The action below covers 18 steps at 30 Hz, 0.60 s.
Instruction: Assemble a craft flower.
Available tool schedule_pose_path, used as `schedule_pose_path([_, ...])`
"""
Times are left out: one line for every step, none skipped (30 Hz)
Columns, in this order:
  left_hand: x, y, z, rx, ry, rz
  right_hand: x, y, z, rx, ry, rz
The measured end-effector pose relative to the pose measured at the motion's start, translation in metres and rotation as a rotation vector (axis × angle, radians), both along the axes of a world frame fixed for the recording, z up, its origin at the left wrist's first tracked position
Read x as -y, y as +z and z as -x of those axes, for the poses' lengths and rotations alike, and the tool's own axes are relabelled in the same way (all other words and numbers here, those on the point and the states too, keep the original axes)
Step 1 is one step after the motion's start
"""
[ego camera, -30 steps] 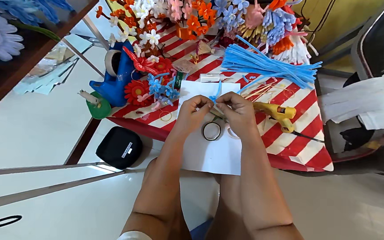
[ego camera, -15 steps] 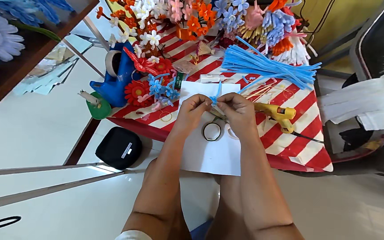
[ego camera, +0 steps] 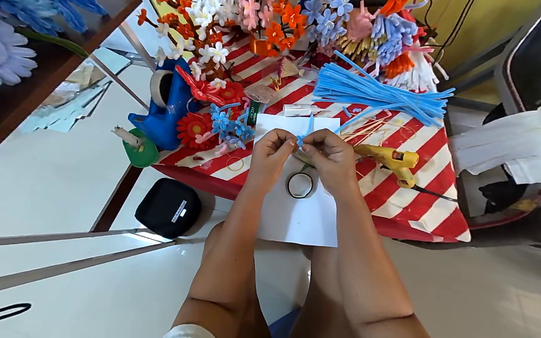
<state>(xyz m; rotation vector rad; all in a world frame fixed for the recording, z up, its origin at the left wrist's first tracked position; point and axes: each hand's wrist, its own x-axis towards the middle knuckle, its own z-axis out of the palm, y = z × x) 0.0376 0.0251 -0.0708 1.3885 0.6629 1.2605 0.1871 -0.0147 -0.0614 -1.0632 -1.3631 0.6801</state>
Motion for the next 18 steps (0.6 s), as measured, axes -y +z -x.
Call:
schedule_pose_path([0.0000, 0.0002, 0.0000, 0.000, 0.004, 0.001, 0.0000, 0.0004, -0.0002, 0.008, 0.011, -0.002])
schedule_pose_path([-0.0001, 0.0000, 0.0002, 0.001, 0.004, 0.002, 0.0002, 0.0006, -0.0004, 0.013, 0.020, 0.001])
schedule_pose_path([-0.0002, -0.0004, 0.0004, 0.005, 0.000, 0.006, 0.0002, 0.0006, -0.0004, 0.014, 0.030, 0.010])
schedule_pose_path([-0.0004, -0.0004, 0.0005, 0.010, -0.004, 0.013, 0.0001, 0.0006, -0.0001, 0.014, 0.037, 0.015])
schedule_pose_path([-0.0005, -0.0005, 0.0005, 0.018, -0.011, 0.021, 0.0000, 0.0006, 0.0004, 0.017, 0.039, 0.014])
schedule_pose_path([-0.0004, -0.0005, 0.0003, 0.028, -0.019, 0.032, 0.0000, 0.0007, 0.0009, 0.021, 0.039, 0.010])
schedule_pose_path([-0.0004, -0.0008, 0.0001, 0.037, -0.026, 0.041, 0.0001, 0.0009, 0.0014, 0.026, 0.036, 0.007])
schedule_pose_path([-0.0005, -0.0014, -0.0002, 0.045, -0.031, 0.047, 0.0004, 0.0010, 0.0020, 0.029, 0.032, 0.006])
schedule_pose_path([-0.0007, -0.0020, -0.0005, 0.048, -0.032, 0.051, 0.0006, 0.0012, 0.0025, 0.026, 0.026, 0.008])
schedule_pose_path([-0.0008, -0.0023, -0.0008, 0.049, -0.034, 0.052, 0.0008, 0.0013, 0.0030, 0.019, 0.021, 0.011])
schedule_pose_path([-0.0009, -0.0027, -0.0011, 0.052, -0.036, 0.053, 0.0008, 0.0010, 0.0033, 0.010, 0.015, 0.008])
schedule_pose_path([-0.0008, -0.0030, -0.0014, 0.053, -0.038, 0.053, 0.0006, -0.0001, 0.0034, 0.003, 0.008, -0.004])
schedule_pose_path([-0.0007, -0.0032, -0.0018, 0.052, -0.039, 0.052, 0.0005, -0.0009, 0.0034, 0.000, 0.003, -0.018])
schedule_pose_path([-0.0006, -0.0033, -0.0022, 0.051, -0.040, 0.050, 0.0006, -0.0014, 0.0035, -0.005, -0.003, -0.029])
schedule_pose_path([-0.0006, -0.0033, -0.0024, 0.047, -0.042, 0.049, 0.0006, -0.0016, 0.0035, -0.010, -0.010, -0.036])
schedule_pose_path([-0.0007, -0.0036, -0.0022, 0.040, -0.042, 0.047, 0.0008, -0.0013, 0.0035, -0.017, -0.019, -0.037])
schedule_pose_path([-0.0011, -0.0039, -0.0016, 0.033, -0.037, 0.038, 0.0011, -0.0008, 0.0031, -0.021, -0.027, -0.032])
schedule_pose_path([-0.0020, -0.0043, -0.0004, 0.022, -0.024, 0.018, 0.0012, -0.0003, 0.0022, -0.019, -0.034, -0.027])
